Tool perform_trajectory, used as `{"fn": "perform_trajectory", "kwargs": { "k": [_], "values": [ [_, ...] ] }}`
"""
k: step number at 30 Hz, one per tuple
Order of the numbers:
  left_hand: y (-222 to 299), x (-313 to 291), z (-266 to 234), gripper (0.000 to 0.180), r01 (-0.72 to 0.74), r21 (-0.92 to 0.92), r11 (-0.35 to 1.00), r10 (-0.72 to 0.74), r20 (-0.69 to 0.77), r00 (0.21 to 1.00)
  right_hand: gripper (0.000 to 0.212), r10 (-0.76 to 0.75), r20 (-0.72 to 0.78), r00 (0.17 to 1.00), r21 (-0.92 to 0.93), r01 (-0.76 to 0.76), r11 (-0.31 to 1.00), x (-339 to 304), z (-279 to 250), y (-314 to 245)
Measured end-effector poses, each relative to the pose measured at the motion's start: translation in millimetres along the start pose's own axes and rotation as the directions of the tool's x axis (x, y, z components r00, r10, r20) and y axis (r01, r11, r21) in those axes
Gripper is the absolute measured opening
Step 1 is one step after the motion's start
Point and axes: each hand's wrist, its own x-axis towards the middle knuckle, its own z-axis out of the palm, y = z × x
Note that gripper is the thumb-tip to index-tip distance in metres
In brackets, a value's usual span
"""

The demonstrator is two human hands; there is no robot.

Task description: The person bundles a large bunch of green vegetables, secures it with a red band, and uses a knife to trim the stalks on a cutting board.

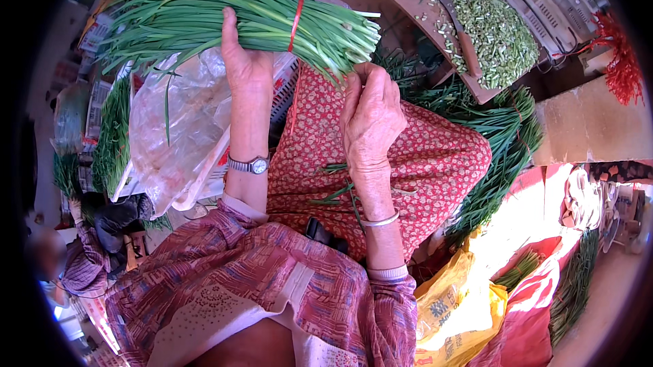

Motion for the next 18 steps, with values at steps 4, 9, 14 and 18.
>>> {"fn": "perform_trajectory", "kwargs": {
  "k": [4, 9, 14, 18],
  "values": [
    [-3.0, 3.9, -2.2, 0.05, -0.076, -0.029, 0.997, 0.078, 0.075, 0.994, 0.015, 0.038, -0.021, 0.999, 0.041, -0.037, 0.998, 2.4, 4.8, 0.9],
    [-6.5, 1.7, -4.4, 0.05, -0.105, 0.033, 0.994, 0.102, 0.083, 0.991, 0.017, 0.131, -0.022, 0.991, 0.168, -0.126, 0.978, 11.5, 6.1, -3.7],
    [-7.6, -11.5, 5.0, 0.051, -0.096, 0.07, 0.993, 0.091, 0.066, 0.994, 0.018, 0.227, 0.034, 0.973, 0.107, -0.229, 0.967, 18.3, 11.1, -2.0],
    [-7.3, 2.0, -5.9, 0.051, -0.093, 0.069, 0.993, 0.088, 0.068, 0.994, 0.013, 0.043, -0.014, 0.999, -0.046, -0.043, 0.998, 21.0, 12.9, 5.5]
  ]
}}
